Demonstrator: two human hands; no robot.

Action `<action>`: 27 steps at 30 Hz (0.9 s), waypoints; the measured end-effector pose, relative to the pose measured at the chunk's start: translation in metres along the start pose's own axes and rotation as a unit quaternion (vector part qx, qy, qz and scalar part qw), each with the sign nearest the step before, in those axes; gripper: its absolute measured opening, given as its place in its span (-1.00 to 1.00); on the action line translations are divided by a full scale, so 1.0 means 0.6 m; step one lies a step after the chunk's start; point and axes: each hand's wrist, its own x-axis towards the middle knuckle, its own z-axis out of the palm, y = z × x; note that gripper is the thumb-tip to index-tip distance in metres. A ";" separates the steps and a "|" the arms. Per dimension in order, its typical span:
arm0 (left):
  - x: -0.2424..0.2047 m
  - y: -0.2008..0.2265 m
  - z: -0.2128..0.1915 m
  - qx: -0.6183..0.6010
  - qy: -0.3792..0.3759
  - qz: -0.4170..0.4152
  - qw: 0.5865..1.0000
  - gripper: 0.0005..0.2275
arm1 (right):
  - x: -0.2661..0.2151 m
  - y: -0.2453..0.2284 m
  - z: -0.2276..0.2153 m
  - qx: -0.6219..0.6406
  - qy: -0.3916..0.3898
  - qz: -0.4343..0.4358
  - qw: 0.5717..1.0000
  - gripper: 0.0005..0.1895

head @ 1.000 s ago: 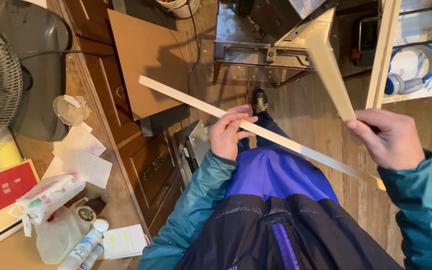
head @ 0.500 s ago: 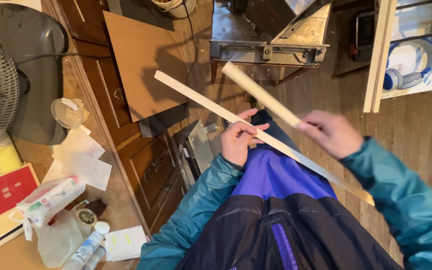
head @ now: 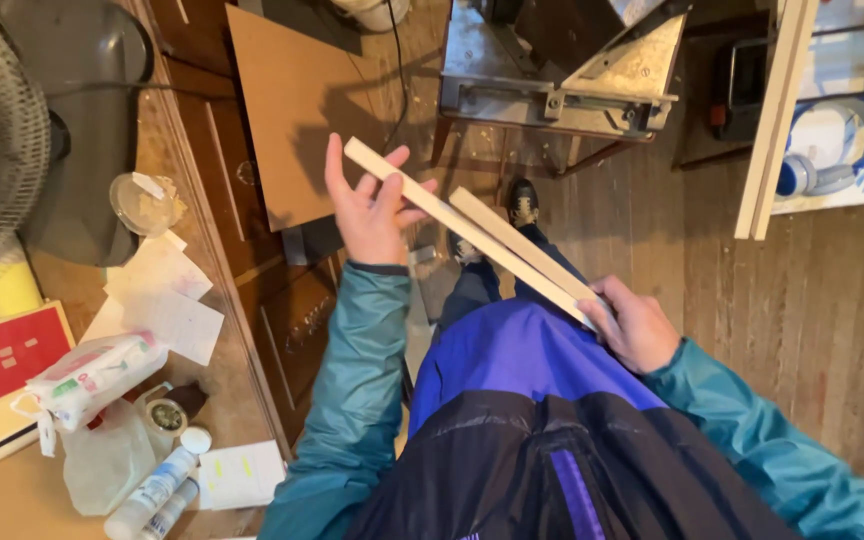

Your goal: Measuring, marking, and preparing wood strips for picture frame assembly.

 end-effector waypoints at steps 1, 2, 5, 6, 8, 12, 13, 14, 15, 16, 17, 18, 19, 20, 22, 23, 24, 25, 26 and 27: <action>0.014 -0.002 -0.011 0.017 -0.020 -0.004 1.000 -0.31 | 0.001 0.005 -0.004 -0.009 0.000 -0.006 1.000 -0.72; 0.028 -0.004 -0.023 0.033 -0.039 -0.008 0.999 -0.33 | 0.003 0.010 -0.008 -0.018 0.001 -0.012 1.000 -0.71; 0.027 -0.016 -0.030 0.037 -0.076 -0.016 0.996 -0.40 | 0.005 0.006 -0.014 -0.046 0.003 -0.080 0.996 -0.72; 0.024 -0.022 -0.027 0.037 -0.079 -0.015 0.996 -0.40 | 0.008 -0.001 -0.010 -0.046 0.005 -0.080 0.996 -0.72; 0.007 -0.036 -0.026 0.023 -0.076 -0.013 0.997 -0.42 | 0.006 -0.012 -0.001 -0.040 -0.015 -0.070 0.997 -0.71; -0.011 -0.055 -0.020 0.028 -0.099 0.007 0.995 -0.46 | 0.015 -0.053 0.013 -0.032 -0.003 -0.090 0.995 -0.71; -0.015 -0.052 -0.013 0.014 -0.097 -0.010 0.995 -0.47 | 0.017 -0.061 0.015 -0.020 -0.006 -0.082 0.996 -0.71; -0.019 -0.049 -0.007 0.000 -0.094 -0.028 0.995 -0.48 | 0.019 -0.069 0.017 -0.007 -0.010 -0.075 0.997 -0.72; -0.020 -0.048 -0.005 0.000 -0.094 -0.029 0.995 -0.48 | 0.023 -0.072 0.019 -0.007 -0.010 -0.074 0.997 -0.72; -0.022 -0.047 -0.002 -0.007 -0.079 -0.029 0.996 -0.46 | 0.027 -0.076 0.021 -0.002 -0.007 -0.090 0.996 -0.72; -0.021 -0.046 0.000 -0.014 -0.064 -0.029 0.997 -0.44 | 0.033 -0.080 0.022 0.003 -0.003 -0.106 0.994 -0.72; -0.020 -0.046 0.002 -0.015 -0.065 -0.028 0.997 -0.44 | 0.036 -0.086 0.020 0.002 -0.002 -0.107 0.994 -0.72; -0.020 -0.046 0.003 -0.017 -0.060 -0.028 0.998 -0.46 | 0.037 -0.092 0.020 0.004 -0.011 -0.095 0.995 -0.72; -0.021 -0.046 0.003 -0.018 -0.054 -0.029 0.998 -0.47 | 0.039 -0.098 0.019 0.006 -0.019 -0.084 0.996 -0.71; -0.014 -0.048 0.004 -0.024 -0.054 -0.025 0.998 -0.49 | 0.044 -0.103 0.018 0.026 -0.022 -0.093 0.995 -0.71; -0.011 -0.049 0.005 -0.031 -0.052 -0.023 0.998 -0.50 | 0.045 -0.105 0.016 0.044 -0.027 -0.102 0.993 -0.71; -0.006 -0.049 0.006 -0.031 -0.053 -0.023 0.998 -0.50 | 0.046 -0.106 0.015 0.045 -0.026 -0.102 0.993 -0.71; -0.001 -0.049 0.006 -0.024 -0.044 -0.029 0.998 -0.53 | 0.047 -0.107 0.014 0.047 -0.031 -0.093 0.994 -0.71; 0.004 -0.049 0.005 -0.017 -0.036 -0.035 0.999 -0.57 | 0.047 -0.107 0.014 0.050 -0.036 -0.084 0.995 -0.71; 0.007 -0.050 0.005 -0.017 -0.036 -0.036 0.999 -0.57 | 0.047 -0.108 0.013 0.051 -0.036 -0.083 0.995 -0.71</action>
